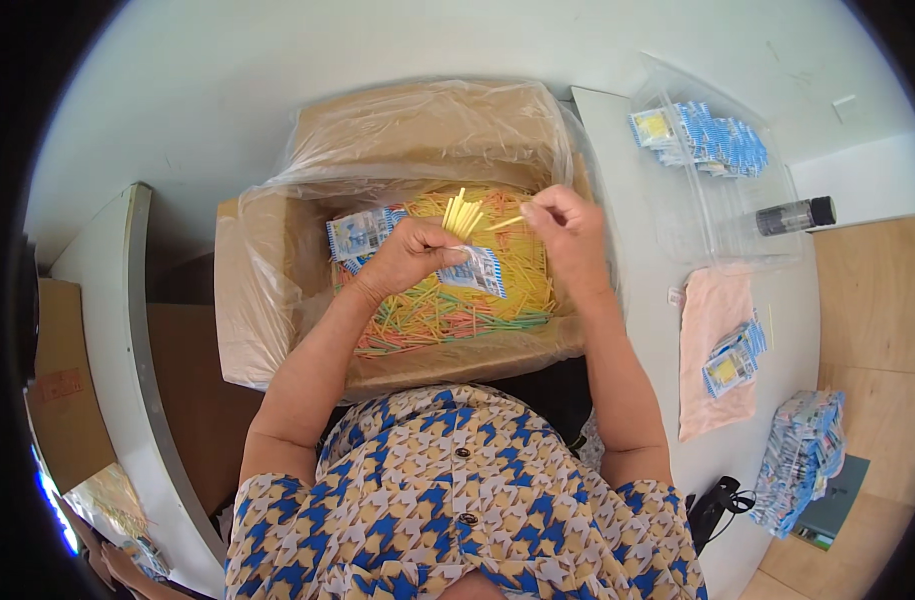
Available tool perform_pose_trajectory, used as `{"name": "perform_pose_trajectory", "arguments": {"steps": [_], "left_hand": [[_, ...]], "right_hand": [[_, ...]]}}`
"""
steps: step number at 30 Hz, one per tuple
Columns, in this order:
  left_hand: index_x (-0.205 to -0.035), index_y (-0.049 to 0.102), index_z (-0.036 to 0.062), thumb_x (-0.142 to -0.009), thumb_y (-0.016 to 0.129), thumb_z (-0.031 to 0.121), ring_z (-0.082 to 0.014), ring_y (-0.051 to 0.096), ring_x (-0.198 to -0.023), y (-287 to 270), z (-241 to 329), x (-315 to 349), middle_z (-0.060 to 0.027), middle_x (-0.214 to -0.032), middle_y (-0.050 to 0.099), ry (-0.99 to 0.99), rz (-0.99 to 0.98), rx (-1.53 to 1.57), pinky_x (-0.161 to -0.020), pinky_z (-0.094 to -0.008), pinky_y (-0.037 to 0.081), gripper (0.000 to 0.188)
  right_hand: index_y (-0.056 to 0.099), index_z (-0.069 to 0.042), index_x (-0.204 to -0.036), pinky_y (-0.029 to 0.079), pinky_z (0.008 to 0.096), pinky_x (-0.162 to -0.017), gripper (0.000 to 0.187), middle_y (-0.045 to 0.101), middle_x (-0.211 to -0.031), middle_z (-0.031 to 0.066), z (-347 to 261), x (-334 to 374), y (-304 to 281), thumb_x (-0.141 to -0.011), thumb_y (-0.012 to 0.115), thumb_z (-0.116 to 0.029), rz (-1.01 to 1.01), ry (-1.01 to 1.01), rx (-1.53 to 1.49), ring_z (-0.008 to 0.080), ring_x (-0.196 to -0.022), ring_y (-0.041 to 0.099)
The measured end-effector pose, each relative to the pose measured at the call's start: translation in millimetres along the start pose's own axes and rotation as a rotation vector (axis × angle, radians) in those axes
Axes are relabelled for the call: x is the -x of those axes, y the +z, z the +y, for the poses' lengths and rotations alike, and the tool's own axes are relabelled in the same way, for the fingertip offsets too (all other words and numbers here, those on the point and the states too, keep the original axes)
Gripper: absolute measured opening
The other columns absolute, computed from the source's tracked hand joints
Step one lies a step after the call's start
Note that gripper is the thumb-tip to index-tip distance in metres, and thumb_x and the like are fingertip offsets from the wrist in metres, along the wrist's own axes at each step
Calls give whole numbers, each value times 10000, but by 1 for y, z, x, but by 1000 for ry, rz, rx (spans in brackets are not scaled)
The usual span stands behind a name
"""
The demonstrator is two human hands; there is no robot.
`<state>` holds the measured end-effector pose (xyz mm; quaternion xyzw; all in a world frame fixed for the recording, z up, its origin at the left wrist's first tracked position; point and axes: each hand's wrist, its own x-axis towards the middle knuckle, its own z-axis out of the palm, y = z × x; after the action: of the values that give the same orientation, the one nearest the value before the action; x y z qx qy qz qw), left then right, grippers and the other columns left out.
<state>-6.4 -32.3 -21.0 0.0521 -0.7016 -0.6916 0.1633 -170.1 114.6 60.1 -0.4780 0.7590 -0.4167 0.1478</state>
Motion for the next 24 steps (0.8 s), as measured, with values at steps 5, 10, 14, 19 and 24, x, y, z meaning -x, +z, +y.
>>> {"name": "perform_pose_trajectory", "arguments": {"steps": [5,10,14,19,24], "left_hand": [[-897,701,6,-806,688,65,-110,595,-730,2,-4,1,-56,-783,651,29,-54,-39,-646,-252,470,109],[-874,691,-5,-811,675,58,-129,602,-731,7,-7,0,-57,-771,650,79,-98,-129,-656,-261,474,90],[-857,676,-17,-827,649,36,-119,596,-775,6,-2,-3,-50,-843,640,51,-106,-124,-695,-251,475,67],[-861,677,-24,-823,643,8,-103,572,-839,1,-7,-4,-42,-935,622,18,110,125,-750,-233,464,61],[-886,708,15,-776,685,-19,-83,560,-816,-3,-7,-3,-31,-938,622,-19,228,353,-724,-218,461,117]], "right_hand": [[595,-26,-865,426,267,-553,150,567,-661,50,-15,2,12,-811,664,-149,-71,69,67,141,-578,537],[576,-21,-845,425,288,-539,187,545,-647,82,-15,-5,52,-823,661,-186,-43,-74,223,139,-579,541],[570,-10,-804,430,308,-532,197,553,-644,117,-5,-6,54,-820,657,-186,74,-148,-10,190,-564,554],[574,-4,-767,433,317,-544,189,545,-626,108,27,15,11,-810,661,-166,-108,11,260,172,-572,541],[566,-25,-728,440,374,-507,248,527,-575,113,38,48,16,-797,669,-239,-606,-220,718,167,-522,568]]}}
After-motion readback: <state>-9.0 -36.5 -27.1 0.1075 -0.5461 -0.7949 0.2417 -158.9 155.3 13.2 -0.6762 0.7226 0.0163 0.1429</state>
